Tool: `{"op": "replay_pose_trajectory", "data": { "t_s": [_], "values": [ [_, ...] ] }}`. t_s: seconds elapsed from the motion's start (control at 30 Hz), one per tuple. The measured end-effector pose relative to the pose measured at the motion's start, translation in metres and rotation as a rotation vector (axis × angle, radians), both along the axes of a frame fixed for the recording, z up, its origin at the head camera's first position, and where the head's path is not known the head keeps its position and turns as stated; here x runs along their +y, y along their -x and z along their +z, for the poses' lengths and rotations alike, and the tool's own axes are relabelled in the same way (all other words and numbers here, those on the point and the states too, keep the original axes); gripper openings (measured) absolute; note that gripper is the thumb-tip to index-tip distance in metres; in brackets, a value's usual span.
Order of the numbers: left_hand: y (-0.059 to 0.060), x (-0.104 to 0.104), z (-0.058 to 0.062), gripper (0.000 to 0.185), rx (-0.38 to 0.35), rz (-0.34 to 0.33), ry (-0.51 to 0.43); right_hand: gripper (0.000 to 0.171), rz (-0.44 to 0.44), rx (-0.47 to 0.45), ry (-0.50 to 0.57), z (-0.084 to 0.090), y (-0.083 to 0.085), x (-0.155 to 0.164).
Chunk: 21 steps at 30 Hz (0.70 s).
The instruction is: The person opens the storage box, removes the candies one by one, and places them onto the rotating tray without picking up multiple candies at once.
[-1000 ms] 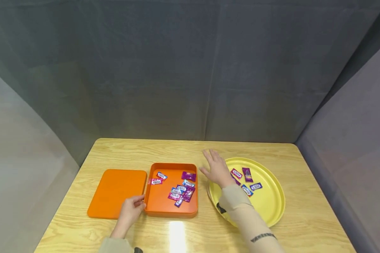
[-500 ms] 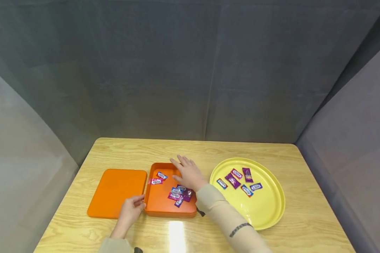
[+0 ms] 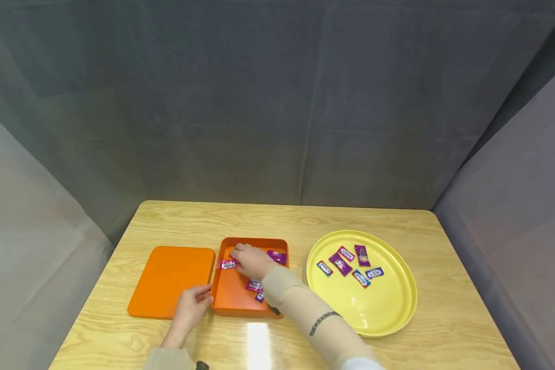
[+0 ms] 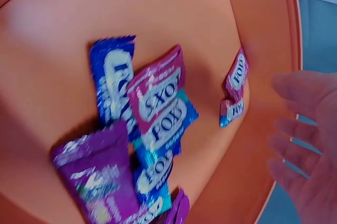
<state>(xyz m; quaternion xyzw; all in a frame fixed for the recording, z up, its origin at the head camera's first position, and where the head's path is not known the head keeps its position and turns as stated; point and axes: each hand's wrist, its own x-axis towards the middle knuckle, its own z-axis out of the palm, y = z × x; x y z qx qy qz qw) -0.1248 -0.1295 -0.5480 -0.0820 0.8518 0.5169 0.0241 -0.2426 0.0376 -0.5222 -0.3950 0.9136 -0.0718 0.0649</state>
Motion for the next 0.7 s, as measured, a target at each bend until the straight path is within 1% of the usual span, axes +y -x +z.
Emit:
{"op": "replay_pose_trajectory", "data": {
  "t_s": [0.13,0.23,0.3,0.43,0.57,0.7],
  "values": [
    [0.001,0.0,-0.001,0.032,0.013,-0.002,0.007,0.034,-0.006,0.007,-0.033,-0.007,0.003,-0.011],
    [0.001,0.0,-0.001,0.032,0.011,-0.003,0.001,0.028,-0.028,-0.005,-0.058,-0.011,0.005,-0.018],
    [0.001,0.001,-0.001,0.032,0.005,-0.005,-0.008,0.025,-0.047,-0.011,-0.074,-0.014,0.006,-0.022],
    [0.001,0.0,-0.001,0.032,0.0,-0.005,-0.018,0.024,-0.088,-0.051,-0.088,-0.019,0.009,-0.027],
    [0.001,-0.001,-0.003,0.032,0.005,-0.004,-0.016,0.021,-0.097,-0.09,-0.1,-0.022,0.012,-0.032],
    [0.001,-0.002,-0.004,0.032,0.01,-0.005,-0.009,0.015,-0.104,-0.086,-0.108,-0.024,0.013,-0.036]
  ]
}}
